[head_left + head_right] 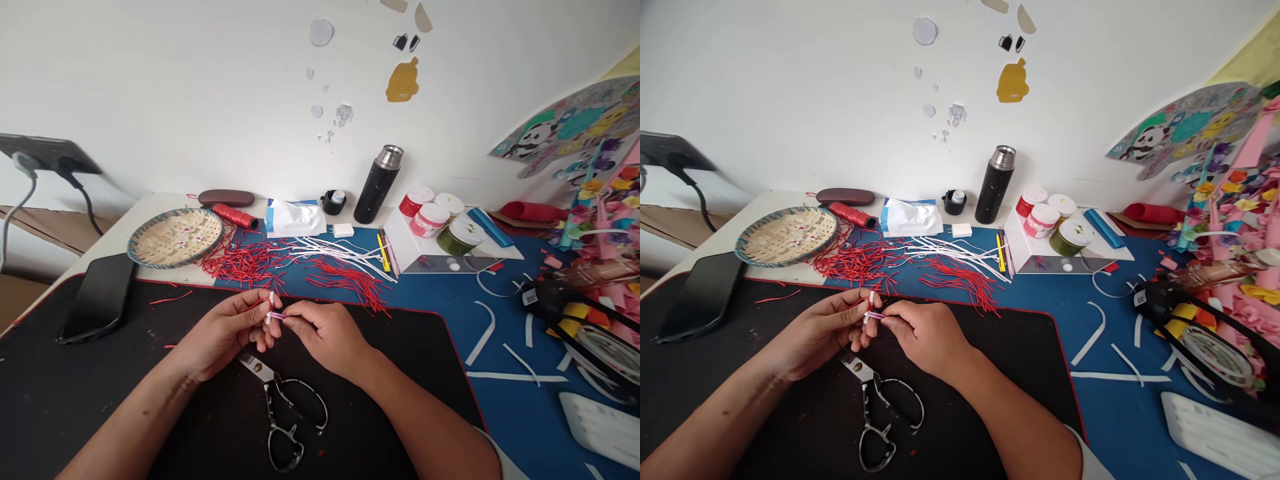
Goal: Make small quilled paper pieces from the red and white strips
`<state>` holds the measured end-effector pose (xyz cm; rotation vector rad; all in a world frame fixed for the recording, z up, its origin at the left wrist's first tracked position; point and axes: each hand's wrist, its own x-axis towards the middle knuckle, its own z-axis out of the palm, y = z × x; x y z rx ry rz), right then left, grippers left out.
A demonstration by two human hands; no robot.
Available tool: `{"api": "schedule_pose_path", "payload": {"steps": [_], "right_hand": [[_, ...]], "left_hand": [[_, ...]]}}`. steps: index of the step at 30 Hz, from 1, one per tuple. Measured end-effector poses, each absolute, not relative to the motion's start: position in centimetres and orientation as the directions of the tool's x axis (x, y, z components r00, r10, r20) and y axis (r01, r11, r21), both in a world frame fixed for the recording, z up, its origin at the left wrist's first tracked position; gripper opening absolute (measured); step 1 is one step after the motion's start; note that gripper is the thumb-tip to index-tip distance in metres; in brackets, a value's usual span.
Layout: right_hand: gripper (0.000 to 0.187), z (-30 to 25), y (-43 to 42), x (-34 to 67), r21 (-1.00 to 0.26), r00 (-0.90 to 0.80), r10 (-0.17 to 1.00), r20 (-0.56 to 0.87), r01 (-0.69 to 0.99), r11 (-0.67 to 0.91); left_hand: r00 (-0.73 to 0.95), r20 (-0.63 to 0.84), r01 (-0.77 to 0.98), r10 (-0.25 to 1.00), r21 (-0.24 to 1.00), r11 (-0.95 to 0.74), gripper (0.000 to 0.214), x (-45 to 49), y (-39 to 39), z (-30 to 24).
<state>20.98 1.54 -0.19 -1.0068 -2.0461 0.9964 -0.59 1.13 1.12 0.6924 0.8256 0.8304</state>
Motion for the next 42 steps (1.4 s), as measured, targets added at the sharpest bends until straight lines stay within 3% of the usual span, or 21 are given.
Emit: {"api": "schedule_pose_path", "payload": {"steps": [9, 15, 18, 29, 42], "right_hand": [[0.023, 0.58, 1.37, 20.69, -0.891, -0.51, 0.856, 0.085, 0.346, 0.295], [0.024, 0.25, 1.25, 20.31, -0.973, -0.531, 0.831, -0.165, 0.226, -0.049], [0.025, 0.06, 1.34, 20.32, -0.969, -0.547, 0.804, -0.233, 0.203, -0.143], [0.023, -0.3, 1.36, 20.37, -0.951, -0.504, 0.829, -0.244, 0.291, -0.103], [0.021, -0.27, 1.39, 20.24, -0.954, -0.503, 0.837, -0.214, 0.29, -0.07]], "left_hand": [[0.405, -0.356, -0.33, 0.842, 0.802, 0.497, 0.028, -0.52, 1.06, 1.12], [0.399, -0.366, -0.29, 0.841, 0.82, 0.494, 0.031, -0.62, 1.02, 0.91], [0.404, -0.368, -0.253, 0.837, 0.835, 0.489, 0.032, -0.68, 1.06, 0.86], [0.395, -0.348, -0.13, 0.85, 0.895, 0.427, 0.03, -0.62, 1.15, 0.66], [0.361, -0.376, -0.257, 0.854, 0.84, 0.478, 0.029, -0.31, 1.17, 0.38]]}}
